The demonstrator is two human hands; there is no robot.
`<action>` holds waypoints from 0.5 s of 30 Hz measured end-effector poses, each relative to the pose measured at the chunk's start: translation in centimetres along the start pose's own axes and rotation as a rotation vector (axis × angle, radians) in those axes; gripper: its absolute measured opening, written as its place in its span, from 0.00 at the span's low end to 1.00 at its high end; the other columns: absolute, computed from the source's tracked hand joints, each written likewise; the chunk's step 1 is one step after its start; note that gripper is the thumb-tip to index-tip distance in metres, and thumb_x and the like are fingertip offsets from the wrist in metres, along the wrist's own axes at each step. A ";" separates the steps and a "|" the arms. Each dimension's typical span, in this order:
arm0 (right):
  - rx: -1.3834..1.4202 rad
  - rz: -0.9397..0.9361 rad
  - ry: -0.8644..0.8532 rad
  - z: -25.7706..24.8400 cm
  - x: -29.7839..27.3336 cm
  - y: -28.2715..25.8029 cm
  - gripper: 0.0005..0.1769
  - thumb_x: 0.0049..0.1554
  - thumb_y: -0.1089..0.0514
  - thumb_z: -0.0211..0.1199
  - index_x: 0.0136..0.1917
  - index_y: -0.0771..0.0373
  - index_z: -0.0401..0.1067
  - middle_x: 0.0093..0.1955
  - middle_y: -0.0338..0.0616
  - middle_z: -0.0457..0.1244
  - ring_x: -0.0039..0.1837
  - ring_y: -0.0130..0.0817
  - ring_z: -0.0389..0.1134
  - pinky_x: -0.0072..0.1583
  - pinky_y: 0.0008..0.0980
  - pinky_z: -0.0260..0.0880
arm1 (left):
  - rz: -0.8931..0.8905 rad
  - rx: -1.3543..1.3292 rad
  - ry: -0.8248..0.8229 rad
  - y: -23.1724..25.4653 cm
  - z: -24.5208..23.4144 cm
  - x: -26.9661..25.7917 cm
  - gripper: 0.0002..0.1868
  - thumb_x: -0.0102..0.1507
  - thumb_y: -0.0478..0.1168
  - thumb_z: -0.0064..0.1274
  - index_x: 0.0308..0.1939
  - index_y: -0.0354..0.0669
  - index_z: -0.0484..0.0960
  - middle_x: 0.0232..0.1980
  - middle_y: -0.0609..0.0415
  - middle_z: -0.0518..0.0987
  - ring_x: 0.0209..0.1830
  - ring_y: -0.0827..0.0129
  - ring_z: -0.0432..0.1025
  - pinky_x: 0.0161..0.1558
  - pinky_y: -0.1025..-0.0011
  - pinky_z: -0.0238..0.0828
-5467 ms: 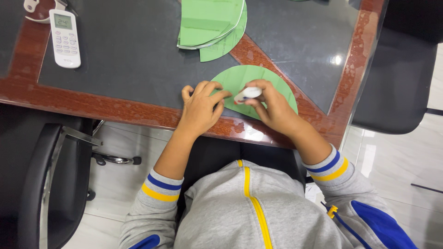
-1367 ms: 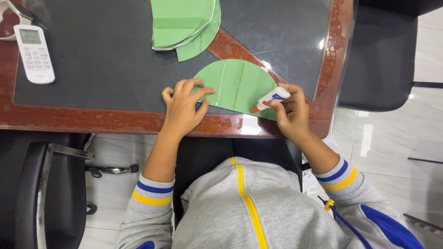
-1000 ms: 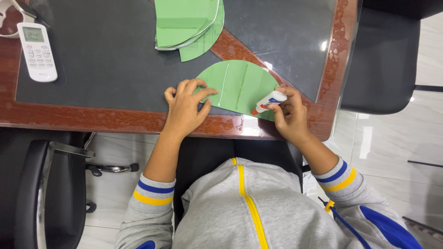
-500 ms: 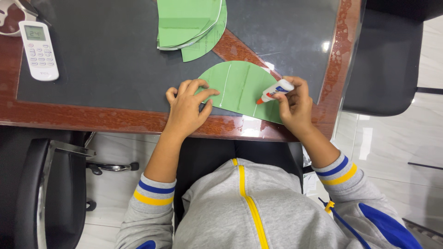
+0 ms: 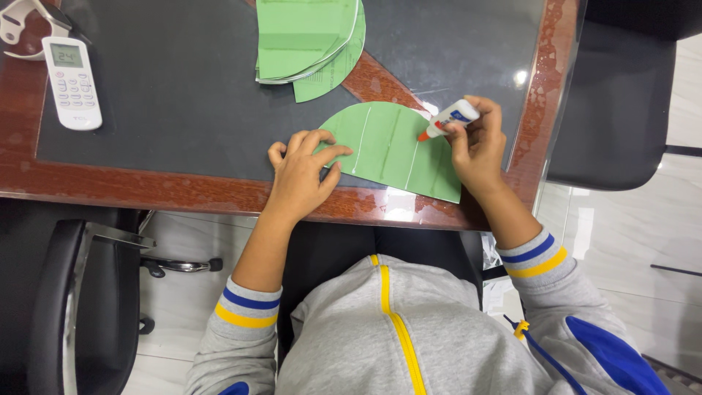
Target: The person constructs a paper decoration by applying glue to semi-circular green paper pieces and stacking them together.
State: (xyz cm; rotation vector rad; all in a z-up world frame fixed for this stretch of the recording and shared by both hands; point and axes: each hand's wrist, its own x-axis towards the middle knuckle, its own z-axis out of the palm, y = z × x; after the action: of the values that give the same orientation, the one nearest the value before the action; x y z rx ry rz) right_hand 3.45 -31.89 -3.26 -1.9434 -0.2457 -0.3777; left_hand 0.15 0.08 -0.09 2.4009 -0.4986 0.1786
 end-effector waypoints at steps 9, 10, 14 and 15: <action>-0.075 -0.087 0.029 -0.2 1.9 0.9 0.19 0.69 0.71 0.60 0.70 0.68 0.58 0.52 0.50 0.68 0.55 0.32 0.74 0.57 0.27 0.76 | 0.005 -0.003 0.003 0.0 0.0 0.0 0.12 0.62 0.41 0.55 0.48 0.59 0.87 0.55 0.61 0.76 0.61 0.65 0.66 0.56 0.52 0.46; -0.075 -0.088 0.030 -0.2 2.0 1.0 0.19 0.69 0.71 0.60 0.70 0.68 0.58 0.52 0.50 0.68 0.55 0.32 0.74 0.57 0.27 0.76 | 0.005 -0.005 0.004 0.0 0.0 0.0 0.12 0.62 0.41 0.55 0.48 0.59 0.87 0.55 0.61 0.76 0.61 0.65 0.66 0.56 0.52 0.46; 0.019 -0.036 0.055 -0.1 2.6 1.8 0.19 0.70 0.70 0.60 0.70 0.67 0.58 0.55 0.50 0.66 0.58 0.32 0.72 0.60 0.29 0.75 | 0.004 -0.012 0.007 0.1 -0.1 0.0 0.12 0.62 0.41 0.55 0.48 0.59 0.87 0.55 0.61 0.76 0.61 0.65 0.66 0.56 0.52 0.46; 0.101 -0.030 0.063 -0.1 2.8 1.8 0.19 0.71 0.70 0.60 0.71 0.67 0.58 0.58 0.51 0.65 0.61 0.33 0.71 0.64 0.31 0.74 | 0.004 -0.010 0.008 0.1 -0.1 0.0 0.12 0.62 0.41 0.55 0.48 0.59 0.87 0.55 0.61 0.76 0.61 0.65 0.66 0.56 0.52 0.46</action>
State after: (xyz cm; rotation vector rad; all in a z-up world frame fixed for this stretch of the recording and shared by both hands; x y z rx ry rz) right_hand 6.62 -32.74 -3.76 -1.8270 -0.2481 -0.4376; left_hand 0.08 0.05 0.03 2.3883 -0.4997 0.1872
